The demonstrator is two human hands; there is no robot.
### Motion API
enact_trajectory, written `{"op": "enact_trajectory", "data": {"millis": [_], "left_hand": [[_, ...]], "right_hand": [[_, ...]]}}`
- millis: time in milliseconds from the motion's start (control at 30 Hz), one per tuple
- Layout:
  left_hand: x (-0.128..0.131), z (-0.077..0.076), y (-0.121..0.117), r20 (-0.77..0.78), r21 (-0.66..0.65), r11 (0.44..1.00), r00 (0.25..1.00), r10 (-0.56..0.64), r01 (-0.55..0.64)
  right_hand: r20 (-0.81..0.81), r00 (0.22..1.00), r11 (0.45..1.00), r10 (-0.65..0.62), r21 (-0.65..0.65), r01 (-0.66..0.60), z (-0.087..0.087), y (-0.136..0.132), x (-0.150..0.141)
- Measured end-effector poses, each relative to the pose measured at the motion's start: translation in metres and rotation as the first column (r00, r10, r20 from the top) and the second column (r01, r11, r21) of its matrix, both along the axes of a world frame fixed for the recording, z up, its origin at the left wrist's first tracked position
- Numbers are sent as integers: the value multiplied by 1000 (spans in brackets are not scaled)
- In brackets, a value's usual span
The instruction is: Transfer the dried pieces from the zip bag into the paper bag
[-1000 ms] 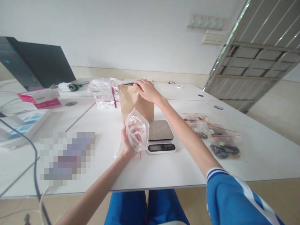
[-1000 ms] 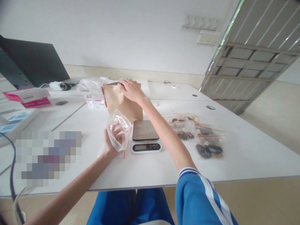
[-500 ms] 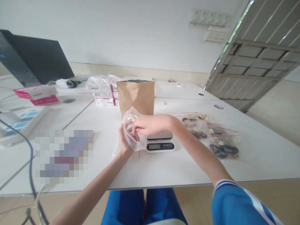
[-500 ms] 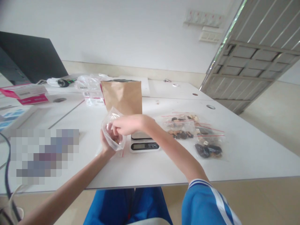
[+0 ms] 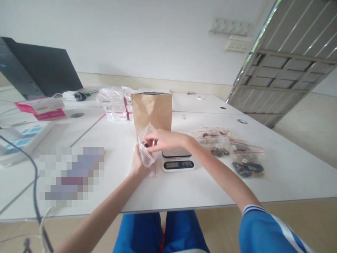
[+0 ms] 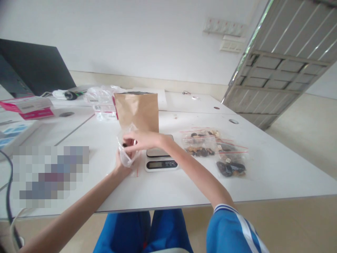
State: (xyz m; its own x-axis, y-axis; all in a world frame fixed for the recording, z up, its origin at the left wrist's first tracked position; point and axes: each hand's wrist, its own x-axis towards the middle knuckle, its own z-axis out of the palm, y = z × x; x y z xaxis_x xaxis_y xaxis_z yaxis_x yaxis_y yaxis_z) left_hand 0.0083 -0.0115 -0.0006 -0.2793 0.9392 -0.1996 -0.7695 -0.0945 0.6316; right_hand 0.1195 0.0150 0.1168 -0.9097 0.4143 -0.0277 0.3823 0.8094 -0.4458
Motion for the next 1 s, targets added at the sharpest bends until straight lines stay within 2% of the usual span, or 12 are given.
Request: {"op": "enact_trajectory", "data": {"millis": [67,133,267,367,500,633,700,733,767,867,933,1000], "left_hand": [[-1,1,-1,1,-44,999,1000,9,-9],[-1,4,-2,-5,-78,997,1000,4,-5],[4,10,-2,-8,-116,993,1000,-5,4],[7,10,0,-17,-117,993,999,-30,28],[5,10,0,-58,-131,988,995,-85,76],[0,16,-2,-101,-184,968,976,-193,172],[0,18,-3,-97,-182,966,974,-204,184],[0,17,-3,-108,-170,967,972,-209,189],[0,15,-3,-139,-142,971,967,-214,194],[3,7,-2,-349,21,984,924,-158,176],[4,2,-2,-492,102,986,868,-66,133],[5,2,-2,-586,130,988,811,7,85]], "right_hand": [[-250,965,996,-72,40,85,20,17,5],[-478,865,959,-152,139,245,41,40,6],[-717,651,783,-249,247,571,60,92,2],[-636,703,757,-319,275,592,46,115,-2],[-540,783,748,-309,371,550,25,119,-6],[-452,807,617,-381,525,586,27,104,-9],[-514,767,543,-383,546,638,27,86,-10],[-549,741,535,-388,520,666,24,73,-10],[-564,717,557,-410,468,686,20,59,-9],[-383,758,757,-528,193,625,3,19,-1],[-267,785,810,-559,28,586,-7,1,10],[-245,789,825,-564,-129,550,-12,-4,23]]}}
